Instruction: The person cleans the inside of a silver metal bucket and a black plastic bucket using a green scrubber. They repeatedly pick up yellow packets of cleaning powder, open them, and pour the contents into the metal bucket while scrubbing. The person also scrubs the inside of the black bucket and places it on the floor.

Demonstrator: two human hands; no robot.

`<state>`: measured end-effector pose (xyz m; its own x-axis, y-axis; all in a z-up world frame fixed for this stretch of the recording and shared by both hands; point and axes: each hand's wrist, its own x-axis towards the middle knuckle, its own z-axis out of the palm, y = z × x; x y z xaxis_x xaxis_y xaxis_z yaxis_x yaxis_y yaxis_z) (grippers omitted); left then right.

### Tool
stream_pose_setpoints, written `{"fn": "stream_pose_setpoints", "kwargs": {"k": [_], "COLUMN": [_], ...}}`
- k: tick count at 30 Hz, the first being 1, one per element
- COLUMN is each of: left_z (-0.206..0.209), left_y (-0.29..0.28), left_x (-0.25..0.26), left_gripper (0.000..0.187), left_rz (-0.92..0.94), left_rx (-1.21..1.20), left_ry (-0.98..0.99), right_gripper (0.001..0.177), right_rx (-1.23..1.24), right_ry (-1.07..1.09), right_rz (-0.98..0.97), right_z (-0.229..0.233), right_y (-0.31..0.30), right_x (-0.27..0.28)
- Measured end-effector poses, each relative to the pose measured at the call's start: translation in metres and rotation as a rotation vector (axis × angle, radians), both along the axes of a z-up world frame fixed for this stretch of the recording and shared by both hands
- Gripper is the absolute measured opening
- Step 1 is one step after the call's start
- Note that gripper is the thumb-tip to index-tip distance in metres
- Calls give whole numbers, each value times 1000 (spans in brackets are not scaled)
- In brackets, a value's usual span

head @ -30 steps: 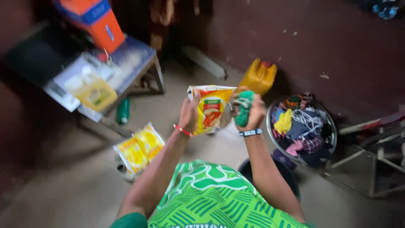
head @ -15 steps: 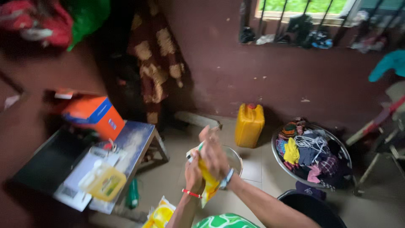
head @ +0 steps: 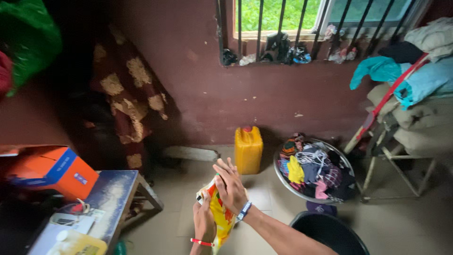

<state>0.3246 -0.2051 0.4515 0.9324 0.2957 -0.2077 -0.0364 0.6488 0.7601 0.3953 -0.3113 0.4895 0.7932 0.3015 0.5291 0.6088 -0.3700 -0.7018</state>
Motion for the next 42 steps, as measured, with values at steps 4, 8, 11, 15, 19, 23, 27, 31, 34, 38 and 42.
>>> {"fn": "stream_pose_setpoints", "kwargs": {"k": [4, 8, 11, 15, 19, 23, 27, 31, 34, 38, 42], "left_z": [-9, -26, -24, -18, -25, -29, -24, -48, -63, -54, -43], "left_y": [-18, -33, -42, -42, -44, -33, -7, -2, 13, 17, 19], "left_x": [2, 5, -2, -15, -23, -46, -51, -52, -47, -57, -50], "left_gripper": [37, 43, 53, 62, 62, 62, 60, 53, 34, 36, 38], "left_rz": [-16, -44, -148, -198, -129, -67, 19, 50, 74, -6, -57], "left_rx": [66, 270, 306, 303, 326, 282, 299, 359, 506, 279, 292], "left_ry": [-46, 82, 142, 169, 225, 180, 166, 229, -70, 68, 4], "right_gripper": [34, 28, 30, 35, 33, 28, 31, 29, 32, 28, 34], "right_rx": [-47, -217, -239, -97, -16, -9, 153, 268, 27, -29, -35], "right_ry": [-275, -237, -57, 135, 211, -263, 360, -147, -42, -37, -27], "right_rz": [110, 89, 60, 90, 67, -295, -140, 447, 352, 155, 302], "right_z": [4, -9, -24, -42, -107, -145, -72, -38, -27, -15, -6], "right_y": [-24, -46, -57, -53, -38, -37, -33, 7, 14, 19, 7], "right_x": [-18, 11, 20, 32, 64, 127, 115, 7, -36, -26, -51]}}
